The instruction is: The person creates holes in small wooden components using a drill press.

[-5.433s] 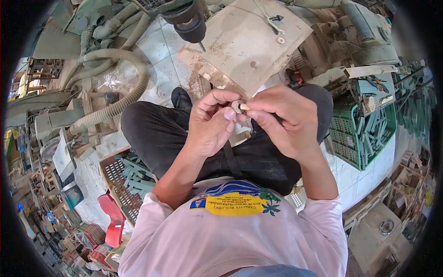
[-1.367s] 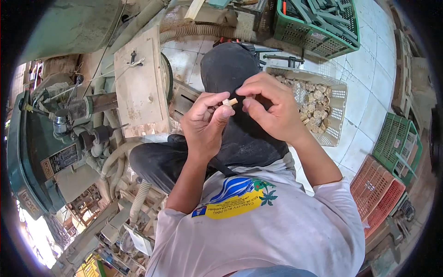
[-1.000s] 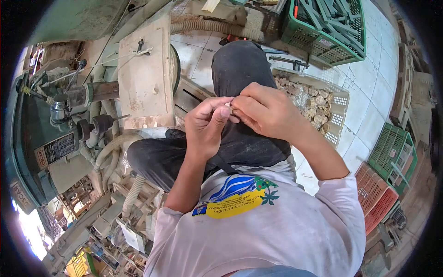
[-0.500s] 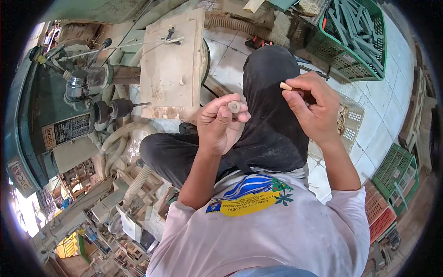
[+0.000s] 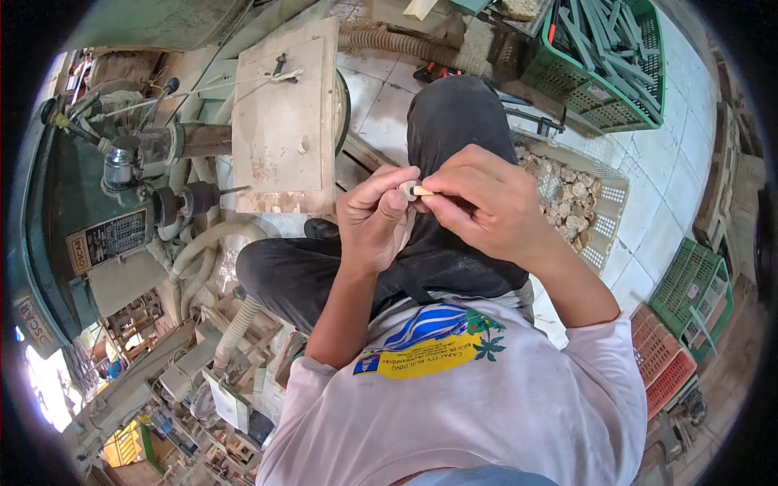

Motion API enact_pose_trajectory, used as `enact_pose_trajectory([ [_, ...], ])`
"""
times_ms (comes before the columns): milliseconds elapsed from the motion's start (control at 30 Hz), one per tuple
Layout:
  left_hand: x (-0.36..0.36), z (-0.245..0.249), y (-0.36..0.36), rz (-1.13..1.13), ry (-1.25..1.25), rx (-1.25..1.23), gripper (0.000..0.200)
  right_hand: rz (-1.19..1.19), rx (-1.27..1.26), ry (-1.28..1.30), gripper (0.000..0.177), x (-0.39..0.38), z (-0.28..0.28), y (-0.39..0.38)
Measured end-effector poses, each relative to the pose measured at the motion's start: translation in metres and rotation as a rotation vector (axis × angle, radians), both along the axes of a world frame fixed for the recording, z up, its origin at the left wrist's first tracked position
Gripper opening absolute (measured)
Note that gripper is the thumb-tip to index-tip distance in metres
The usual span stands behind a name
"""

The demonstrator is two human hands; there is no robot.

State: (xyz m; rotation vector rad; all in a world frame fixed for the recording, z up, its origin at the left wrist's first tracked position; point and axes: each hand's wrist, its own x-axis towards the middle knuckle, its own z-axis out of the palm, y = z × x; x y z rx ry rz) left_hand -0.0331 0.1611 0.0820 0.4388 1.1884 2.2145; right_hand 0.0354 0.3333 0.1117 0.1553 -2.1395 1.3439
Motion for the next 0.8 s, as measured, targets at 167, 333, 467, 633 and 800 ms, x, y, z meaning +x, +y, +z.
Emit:
enact_pose_trajectory([
  [167,-0.001,-0.004,0.0,-0.017,0.085,-0.07,0.035,0.011,0.053,-0.028,0.018,0.005,-0.002,0.005],
  [333,-0.003,0.002,0.007,-0.037,0.263,-0.183,0.031,-0.004,0.059,-0.039,0.017,0.013,-0.003,0.012],
  [467,-0.006,0.006,0.012,-0.022,0.512,-0.308,0.024,-0.018,-0.026,-0.049,0.012,0.021,-0.008,0.014],
  [633,0.003,0.0,0.018,0.016,0.639,-0.435,0.033,-0.047,-0.18,-0.041,0.013,0.036,-0.026,0.015],
  [800,0.02,0.01,0.039,0.066,0.904,-0.673,0.023,-0.145,-0.264,-0.092,0.015,0.055,-0.04,0.023],
])
